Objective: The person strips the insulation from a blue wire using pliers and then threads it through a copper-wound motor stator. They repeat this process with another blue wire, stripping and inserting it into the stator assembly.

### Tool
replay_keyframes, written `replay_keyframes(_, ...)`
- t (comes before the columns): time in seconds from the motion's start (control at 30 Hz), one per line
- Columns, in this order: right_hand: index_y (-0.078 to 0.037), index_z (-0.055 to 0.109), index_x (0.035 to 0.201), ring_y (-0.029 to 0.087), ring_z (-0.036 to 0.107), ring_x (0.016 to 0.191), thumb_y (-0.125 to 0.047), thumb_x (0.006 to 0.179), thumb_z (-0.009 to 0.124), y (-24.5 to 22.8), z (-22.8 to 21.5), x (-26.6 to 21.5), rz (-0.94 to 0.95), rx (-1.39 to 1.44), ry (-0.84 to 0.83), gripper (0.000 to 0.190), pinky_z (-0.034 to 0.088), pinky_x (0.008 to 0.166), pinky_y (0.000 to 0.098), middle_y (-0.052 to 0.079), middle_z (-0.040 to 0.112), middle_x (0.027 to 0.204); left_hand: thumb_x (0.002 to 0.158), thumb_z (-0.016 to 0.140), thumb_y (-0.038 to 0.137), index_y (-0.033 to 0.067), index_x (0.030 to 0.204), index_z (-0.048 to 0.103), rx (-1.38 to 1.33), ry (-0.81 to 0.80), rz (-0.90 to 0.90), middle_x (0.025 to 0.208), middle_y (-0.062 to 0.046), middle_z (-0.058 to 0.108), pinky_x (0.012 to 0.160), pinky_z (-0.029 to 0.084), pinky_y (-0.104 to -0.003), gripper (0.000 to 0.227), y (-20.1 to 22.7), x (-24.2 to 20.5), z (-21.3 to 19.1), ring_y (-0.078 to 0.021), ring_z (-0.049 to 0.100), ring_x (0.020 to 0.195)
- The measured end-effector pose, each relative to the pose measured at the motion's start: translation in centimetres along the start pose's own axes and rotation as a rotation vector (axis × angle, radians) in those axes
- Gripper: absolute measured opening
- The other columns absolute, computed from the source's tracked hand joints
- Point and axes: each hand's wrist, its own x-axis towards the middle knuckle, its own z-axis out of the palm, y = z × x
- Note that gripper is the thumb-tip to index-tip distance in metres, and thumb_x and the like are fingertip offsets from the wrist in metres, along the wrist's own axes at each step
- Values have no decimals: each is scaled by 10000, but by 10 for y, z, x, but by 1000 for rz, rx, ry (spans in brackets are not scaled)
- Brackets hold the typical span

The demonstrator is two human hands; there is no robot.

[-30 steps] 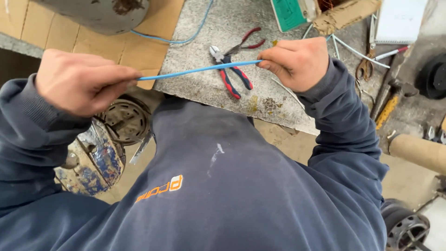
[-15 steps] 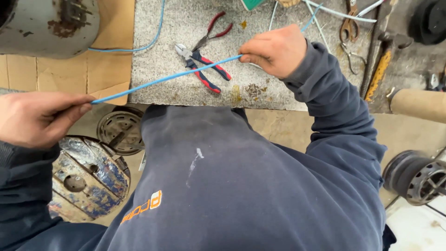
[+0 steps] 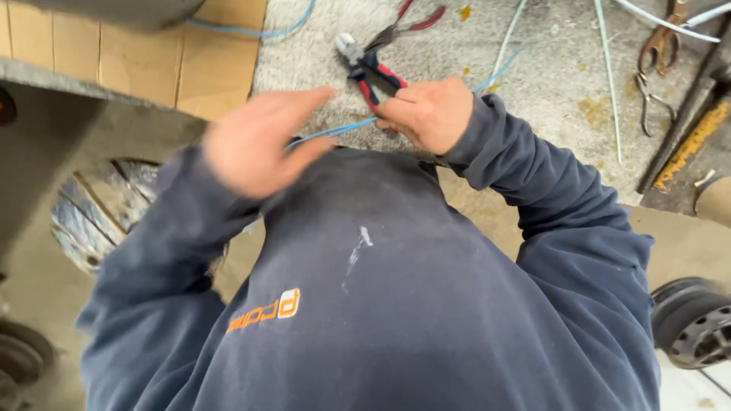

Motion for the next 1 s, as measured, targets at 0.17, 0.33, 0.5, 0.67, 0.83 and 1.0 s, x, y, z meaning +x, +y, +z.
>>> replay_keyframes(0.17, -113, 693, 1012, 243, 681, 755, -234, 966, 760, -1, 5, 2, -25, -2, -8, 145, 507, 582, 388, 31, 638, 790, 1007, 654, 353, 87, 1358, 601, -299, -41, -76, 1157, -142, 730, 798, 549, -457, 443, 17, 34, 63, -365, 693, 1014)
replay_keyframes(0.33, -119, 709, 1040, 282, 681, 759, -298, 983, 737, 11, -1, -4, 27, 116, -112, 189, 517, 608, 406, 52, 670, 821, 1041, 608, 357, 90, 1285, 603, -522, -102, -170, 1001, -162, 741, 774, 534, -489, 362, 7, 34, 91, -392, 697, 936)
replay_keyframes(0.5, -131, 721, 1009, 293, 680, 725, -353, 951, 735, 24, -12, -4, 26, 107, -236, 231, 506, 577, 416, 54, 680, 798, 1070, 566, 289, 63, 1208, 584, -594, -143, -65, 950, -180, 706, 737, 519, -488, 265, 2, 41, 105, -411, 682, 891)
replay_keyframes(0.67, -142, 743, 964, 271, 685, 699, -374, 921, 776, 23, -32, -2, 71, 58, -205, 238, 480, 534, 405, 28, 700, 800, 1067, 542, 245, 69, 1113, 609, -663, -195, -121, 879, -144, 711, 697, 518, -444, 193, 4, 46, 97, -365, 702, 829)
replay_keyframes(0.83, -154, 759, 1051, 232, 639, 779, -274, 954, 858, 32, -32, -24, 123, 8, 98, 184, 461, 708, 370, 1, 668, 865, 1082, 520, 208, 63, 1105, 646, -838, -103, -179, 858, -93, 708, 719, 548, -374, 193, -8, 44, 96, -284, 709, 762)
replay_keyframes(1.0, -128, 764, 1014, 215, 629, 869, -249, 933, 877, 34, -33, -26, 110, -41, 195, 184, 456, 818, 387, -15, 690, 883, 1074, 538, 221, 62, 1082, 652, -818, -227, -143, 899, -85, 738, 719, 557, -354, 196, -12, 49, 99, -260, 731, 797)
